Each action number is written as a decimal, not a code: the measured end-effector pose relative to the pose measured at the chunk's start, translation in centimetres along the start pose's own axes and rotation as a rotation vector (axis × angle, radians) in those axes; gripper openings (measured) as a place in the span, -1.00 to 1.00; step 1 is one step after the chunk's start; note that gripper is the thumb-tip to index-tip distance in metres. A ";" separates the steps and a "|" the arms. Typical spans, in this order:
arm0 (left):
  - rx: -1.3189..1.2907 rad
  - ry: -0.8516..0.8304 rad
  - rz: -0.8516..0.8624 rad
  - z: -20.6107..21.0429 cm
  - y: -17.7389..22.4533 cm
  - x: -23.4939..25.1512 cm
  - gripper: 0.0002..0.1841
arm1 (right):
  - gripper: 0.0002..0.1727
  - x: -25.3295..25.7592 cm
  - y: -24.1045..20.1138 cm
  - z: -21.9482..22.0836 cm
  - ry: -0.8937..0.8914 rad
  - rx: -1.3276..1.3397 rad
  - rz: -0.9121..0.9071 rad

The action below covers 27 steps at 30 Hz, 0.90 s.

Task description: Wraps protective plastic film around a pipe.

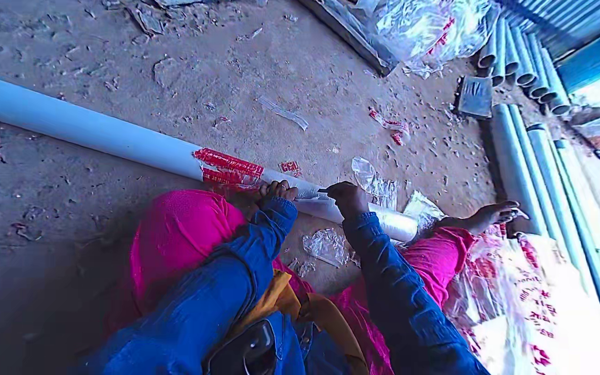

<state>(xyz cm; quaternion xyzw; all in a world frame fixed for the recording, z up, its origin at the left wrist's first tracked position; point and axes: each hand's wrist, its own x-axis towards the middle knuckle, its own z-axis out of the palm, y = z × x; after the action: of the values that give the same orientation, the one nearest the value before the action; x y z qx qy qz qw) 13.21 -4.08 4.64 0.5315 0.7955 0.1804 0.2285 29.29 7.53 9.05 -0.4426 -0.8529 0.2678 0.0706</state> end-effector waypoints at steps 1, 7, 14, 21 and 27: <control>0.005 -0.022 -0.007 -0.2 0.1 0.0 -0.75 | -0.81 0.2 -0.8 0.3 -0.011 0.004 -0.056; 0.014 -0.094 -0.048 -0.8 0.8 0.3 -0.75 | -0.85 1.3 -2.4 2.3 0.022 -0.093 -0.333; 0.035 -0.137 -0.075 -1.1 1.1 0.7 -0.72 | -0.81 1.9 -1.3 3.5 0.034 -0.228 -0.567; 0.083 -0.191 -0.110 -1.6 1.7 0.7 -0.70 | -0.83 1.1 -1.2 3.8 0.123 -0.388 -0.648; 0.100 -0.229 -0.085 -1.5 1.3 0.9 -0.71 | -0.85 0.5 -1.5 3.8 0.132 -0.442 -0.641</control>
<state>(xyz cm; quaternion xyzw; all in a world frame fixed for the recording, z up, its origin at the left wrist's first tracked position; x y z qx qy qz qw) 13.05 -2.83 6.45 0.5251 0.7940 0.0690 0.2985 26.61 5.75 6.57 -0.1746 -0.9786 0.0132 0.1083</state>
